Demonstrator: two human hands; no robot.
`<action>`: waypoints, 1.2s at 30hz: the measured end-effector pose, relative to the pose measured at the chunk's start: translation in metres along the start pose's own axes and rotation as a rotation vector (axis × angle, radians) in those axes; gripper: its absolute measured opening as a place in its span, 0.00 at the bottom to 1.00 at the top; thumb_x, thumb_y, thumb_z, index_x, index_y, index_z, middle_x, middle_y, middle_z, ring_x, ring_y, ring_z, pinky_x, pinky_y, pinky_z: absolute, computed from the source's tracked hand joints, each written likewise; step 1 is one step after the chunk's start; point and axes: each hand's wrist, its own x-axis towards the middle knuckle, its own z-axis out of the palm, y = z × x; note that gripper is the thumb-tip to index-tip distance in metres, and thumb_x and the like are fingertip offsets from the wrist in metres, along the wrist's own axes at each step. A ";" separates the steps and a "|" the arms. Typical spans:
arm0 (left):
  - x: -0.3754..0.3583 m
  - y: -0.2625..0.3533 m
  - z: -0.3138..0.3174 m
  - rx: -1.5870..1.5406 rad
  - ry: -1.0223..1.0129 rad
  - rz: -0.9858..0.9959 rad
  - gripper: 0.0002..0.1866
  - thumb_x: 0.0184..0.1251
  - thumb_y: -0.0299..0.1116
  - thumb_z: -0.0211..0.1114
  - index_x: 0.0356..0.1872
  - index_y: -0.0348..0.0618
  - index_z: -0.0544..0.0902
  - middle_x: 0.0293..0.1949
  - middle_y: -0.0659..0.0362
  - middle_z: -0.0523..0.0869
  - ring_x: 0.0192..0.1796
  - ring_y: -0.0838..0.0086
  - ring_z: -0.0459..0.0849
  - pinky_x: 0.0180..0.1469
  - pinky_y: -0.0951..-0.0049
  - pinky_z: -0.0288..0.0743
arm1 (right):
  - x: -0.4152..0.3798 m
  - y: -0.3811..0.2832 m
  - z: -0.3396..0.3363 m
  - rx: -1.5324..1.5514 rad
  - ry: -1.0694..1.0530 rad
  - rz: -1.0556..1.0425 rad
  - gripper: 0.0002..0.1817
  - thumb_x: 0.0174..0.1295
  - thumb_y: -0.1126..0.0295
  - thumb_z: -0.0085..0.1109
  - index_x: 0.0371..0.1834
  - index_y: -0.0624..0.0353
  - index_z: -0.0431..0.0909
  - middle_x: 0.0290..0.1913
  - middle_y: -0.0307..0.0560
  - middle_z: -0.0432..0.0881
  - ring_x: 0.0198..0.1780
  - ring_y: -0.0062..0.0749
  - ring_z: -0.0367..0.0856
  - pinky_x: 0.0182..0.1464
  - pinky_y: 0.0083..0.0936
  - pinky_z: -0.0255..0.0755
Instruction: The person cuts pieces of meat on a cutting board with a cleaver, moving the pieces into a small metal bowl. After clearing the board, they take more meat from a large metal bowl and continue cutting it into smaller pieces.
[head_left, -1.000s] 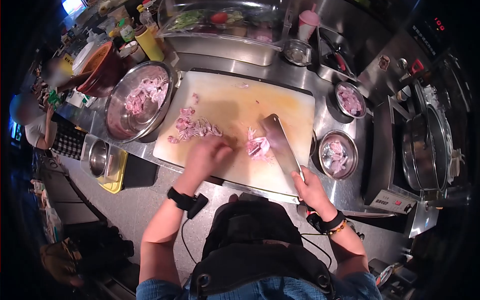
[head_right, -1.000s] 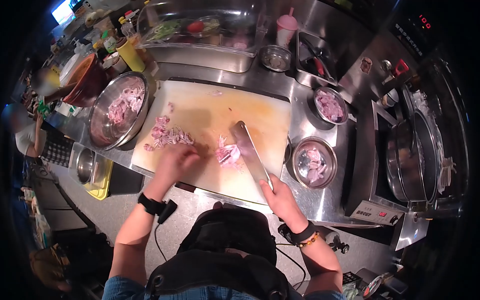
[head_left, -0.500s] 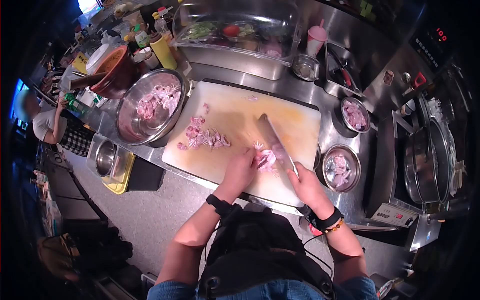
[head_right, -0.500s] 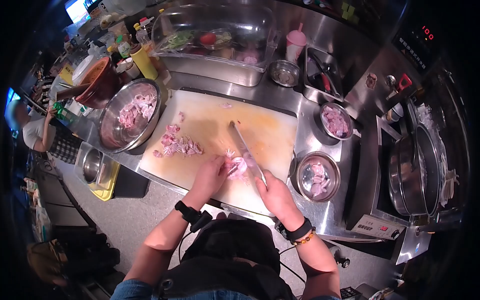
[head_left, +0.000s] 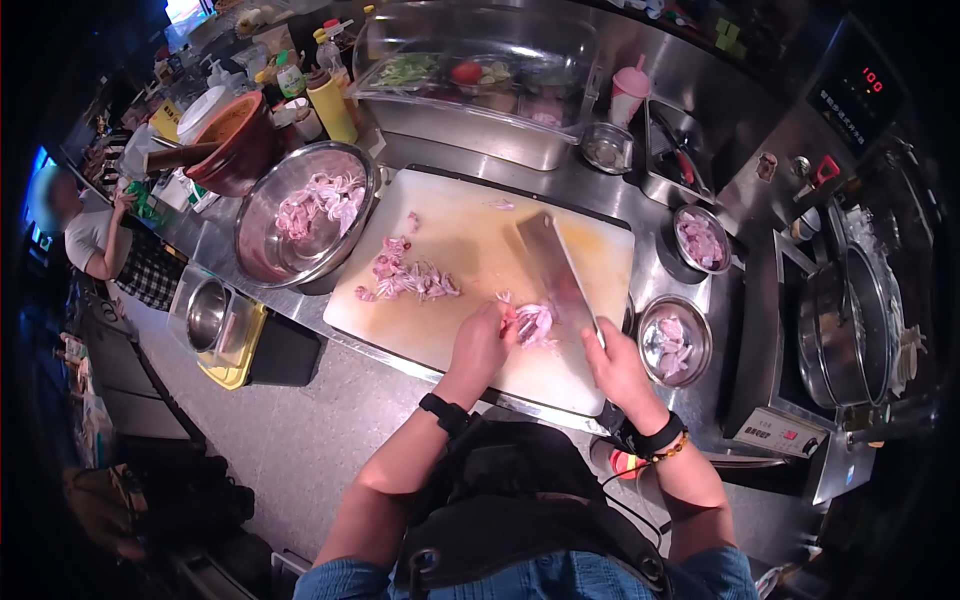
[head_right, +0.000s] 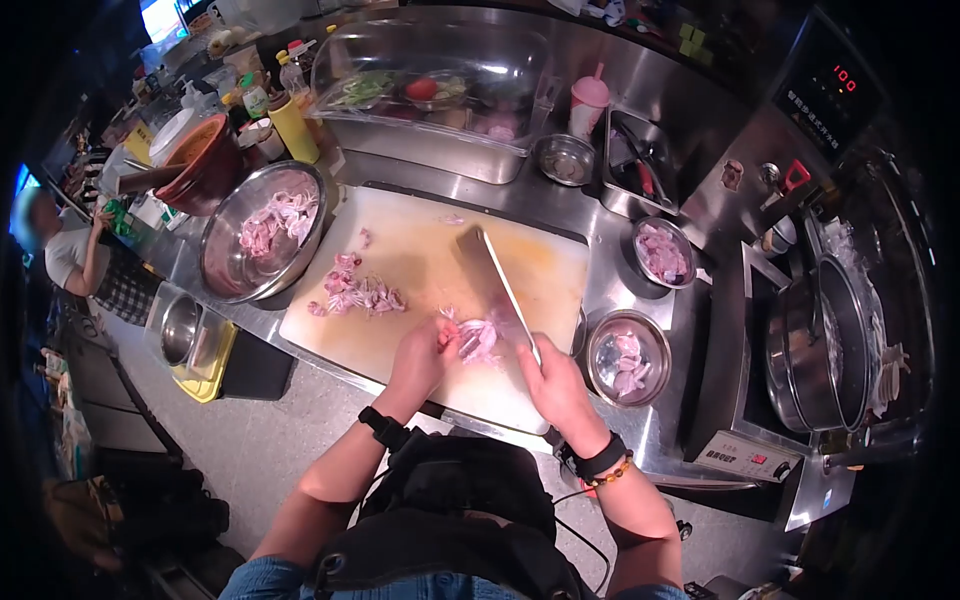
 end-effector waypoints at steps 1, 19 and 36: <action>-0.001 0.001 0.000 0.003 0.008 0.011 0.08 0.56 0.24 0.68 0.36 0.39 0.79 0.33 0.48 0.82 0.33 0.53 0.83 0.35 0.59 0.77 | 0.003 -0.010 -0.004 -0.030 0.071 -0.045 0.17 0.75 0.60 0.49 0.46 0.66 0.71 0.19 0.41 0.73 0.19 0.22 0.73 0.23 0.25 0.67; 0.005 -0.016 -0.020 0.037 0.092 -0.111 0.06 0.51 0.25 0.67 0.30 0.40 0.79 0.23 0.52 0.82 0.27 0.57 0.83 0.31 0.63 0.76 | -0.042 0.003 -0.017 -0.389 -0.209 0.122 0.16 0.71 0.61 0.50 0.51 0.64 0.72 0.30 0.69 0.80 0.36 0.64 0.81 0.38 0.50 0.73; -0.005 -0.001 -0.011 0.034 -0.028 -0.060 0.07 0.52 0.25 0.67 0.34 0.38 0.85 0.28 0.51 0.84 0.29 0.61 0.84 0.34 0.65 0.78 | 0.017 -0.028 -0.016 -0.185 0.040 -0.111 0.16 0.70 0.58 0.52 0.47 0.62 0.74 0.31 0.65 0.81 0.36 0.60 0.82 0.38 0.46 0.74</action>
